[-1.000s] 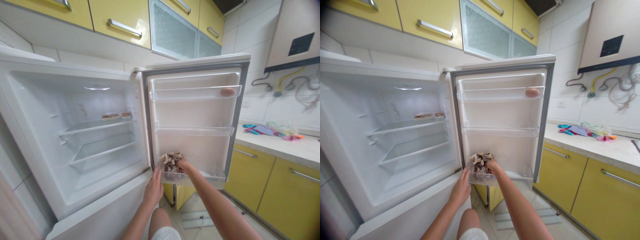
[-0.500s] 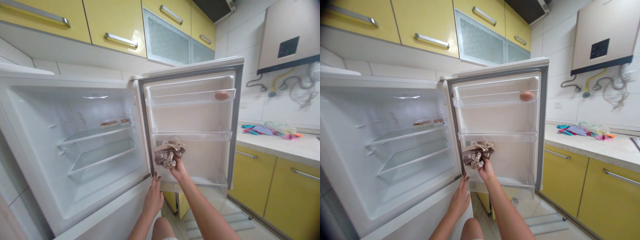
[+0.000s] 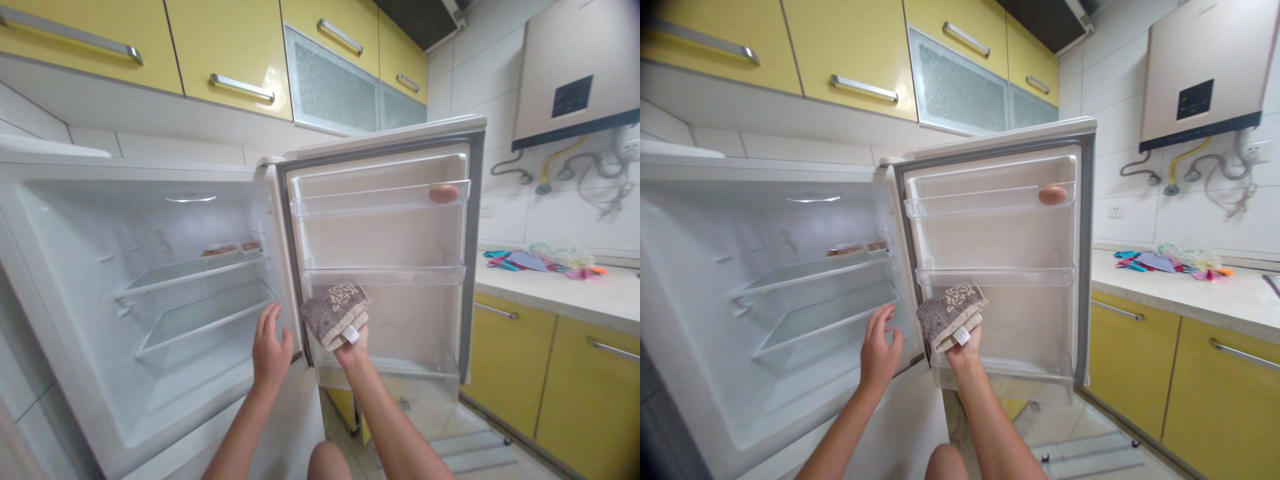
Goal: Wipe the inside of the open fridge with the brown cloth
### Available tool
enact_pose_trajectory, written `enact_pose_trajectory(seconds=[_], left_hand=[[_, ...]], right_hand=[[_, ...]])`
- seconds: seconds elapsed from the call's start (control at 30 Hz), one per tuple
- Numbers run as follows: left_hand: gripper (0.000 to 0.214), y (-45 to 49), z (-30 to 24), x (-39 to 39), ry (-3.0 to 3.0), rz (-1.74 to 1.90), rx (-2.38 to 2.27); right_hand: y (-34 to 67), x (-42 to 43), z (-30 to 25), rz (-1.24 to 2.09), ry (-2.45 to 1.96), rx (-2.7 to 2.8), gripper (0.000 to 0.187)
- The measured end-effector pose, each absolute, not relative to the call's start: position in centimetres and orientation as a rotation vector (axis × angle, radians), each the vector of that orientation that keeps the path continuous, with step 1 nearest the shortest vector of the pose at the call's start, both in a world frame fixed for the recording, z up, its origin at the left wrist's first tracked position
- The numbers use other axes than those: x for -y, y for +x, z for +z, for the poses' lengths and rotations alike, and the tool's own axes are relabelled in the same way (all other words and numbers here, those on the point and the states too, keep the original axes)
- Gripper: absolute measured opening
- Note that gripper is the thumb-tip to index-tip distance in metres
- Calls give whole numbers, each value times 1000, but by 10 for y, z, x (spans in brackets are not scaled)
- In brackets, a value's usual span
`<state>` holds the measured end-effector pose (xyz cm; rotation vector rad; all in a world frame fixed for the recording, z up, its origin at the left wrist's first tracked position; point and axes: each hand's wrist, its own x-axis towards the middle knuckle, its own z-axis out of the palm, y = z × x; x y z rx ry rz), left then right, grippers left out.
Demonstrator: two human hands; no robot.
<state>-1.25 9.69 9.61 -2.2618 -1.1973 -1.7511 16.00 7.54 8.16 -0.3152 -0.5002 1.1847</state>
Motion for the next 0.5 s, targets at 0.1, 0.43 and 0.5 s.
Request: enact_pose_trajectory(seconds=[0.1,0.43,0.5], left_hand=[[53,-2,150,-91,-2199,-1669,953],[74,33,177,-109,-2468,-1323,829],[72,33,178,-107,-2455,-1282,865]], right_hand=[[153,-81,104,1181,-243,423,38],[125,-113,143,1070,-196,478,11],[130,-116,140,1052,-225,501,10]])
